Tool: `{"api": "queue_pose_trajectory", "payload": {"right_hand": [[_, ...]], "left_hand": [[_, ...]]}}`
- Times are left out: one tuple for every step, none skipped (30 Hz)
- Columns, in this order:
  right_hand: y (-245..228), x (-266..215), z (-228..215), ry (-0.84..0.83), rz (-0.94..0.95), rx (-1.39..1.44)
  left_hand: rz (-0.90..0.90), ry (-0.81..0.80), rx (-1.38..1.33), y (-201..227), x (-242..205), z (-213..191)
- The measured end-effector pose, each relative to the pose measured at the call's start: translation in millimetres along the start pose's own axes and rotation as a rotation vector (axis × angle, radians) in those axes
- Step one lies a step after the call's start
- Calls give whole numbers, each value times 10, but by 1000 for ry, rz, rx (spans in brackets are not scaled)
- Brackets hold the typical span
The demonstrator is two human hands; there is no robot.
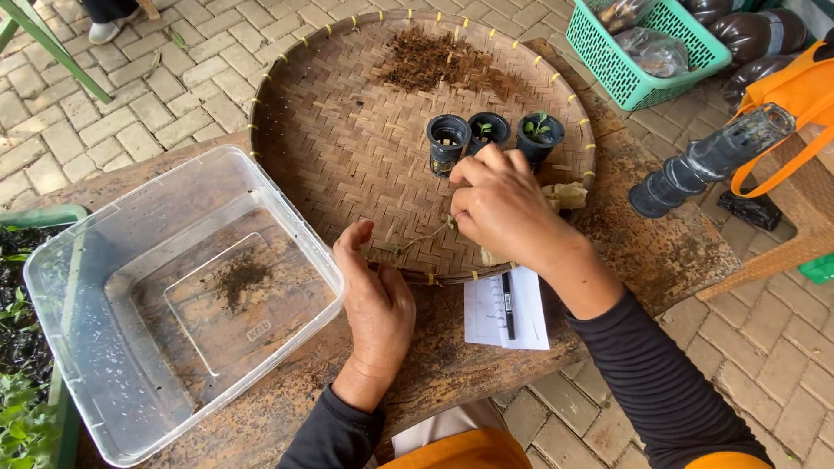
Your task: The person is preparing and planting small seedlings into hydroponic net pots using rockwool cubes.
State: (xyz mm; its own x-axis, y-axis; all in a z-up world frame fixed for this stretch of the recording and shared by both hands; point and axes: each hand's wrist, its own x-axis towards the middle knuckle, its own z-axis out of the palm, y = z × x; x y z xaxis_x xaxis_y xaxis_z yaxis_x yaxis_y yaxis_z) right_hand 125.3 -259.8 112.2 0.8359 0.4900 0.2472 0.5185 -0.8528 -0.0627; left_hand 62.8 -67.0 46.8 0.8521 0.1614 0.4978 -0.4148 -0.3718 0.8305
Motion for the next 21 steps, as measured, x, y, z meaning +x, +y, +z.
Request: {"api": "queue_pose_trajectory", "payload": {"right_hand": [[-5, -19, -36, -3, 3, 1], [-1, -31, -84, 3, 7, 2], [-1, -43, -134, 10, 11, 3], [1, -50, -120, 9, 10, 2], [-1, -55, -107, 13, 23, 20], [-7, -42, -89, 20, 33, 41], [-40, -10, -13, 21, 28, 42], [-71, -1, 68, 20, -32, 75], [-98, 5, 148, 20, -91, 108], [-142, 46, 193, 21, -89, 109], [-188, 88, 236, 43, -136, 104], [-236, 137, 281, 66, -184, 99], [-258, 167, 297, 68, -184, 100], [-283, 201, 315, 28, -180, 120], [-307, 235, 332, -11, -176, 140], [-305, 243, 347, -10, -175, 140], [-303, 250, 364, 2, -194, 145], [-303, 250, 385, 12, -212, 151], [-290, 251, 404, 11, -210, 153], [-281, 264, 425, 14, -203, 178], [-274, 277, 445, 17, -195, 204]], "left_hand": [[-3, -3, -1, 18, 1, -17], [46, -6, 28, 39, 17, -26], [95, -9, 57, 61, 32, -37], [93, -7, 56, 64, 21, -32], [72, -1, 17, 67, 9, -30], [52, 8, -18, 65, 10, -38], [52, 12, -15, 29, 12, -30], [82, 22, 18, -5, 4, -14], [111, 32, 51, -38, -5, 6], [112, 30, 51, -20, -2, 4], [118, 29, 16, -1, 1, 1], [124, 31, -18, 15, 8, -5], [125, 30, -17, 5, -1, -3], [102, 19, -11, -6, -6, -5], [79, 8, -5, -17, -11, -5], [80, 6, -5, 1, -6, -14], [101, 13, 7, 18, -1, -21], [119, 20, 18, 34, -6, -29], [118, 17, 18, 52, -7, -37], [140, -4, -8, 69, -4, -51], [162, -26, -34, 86, -1, -67]]}}
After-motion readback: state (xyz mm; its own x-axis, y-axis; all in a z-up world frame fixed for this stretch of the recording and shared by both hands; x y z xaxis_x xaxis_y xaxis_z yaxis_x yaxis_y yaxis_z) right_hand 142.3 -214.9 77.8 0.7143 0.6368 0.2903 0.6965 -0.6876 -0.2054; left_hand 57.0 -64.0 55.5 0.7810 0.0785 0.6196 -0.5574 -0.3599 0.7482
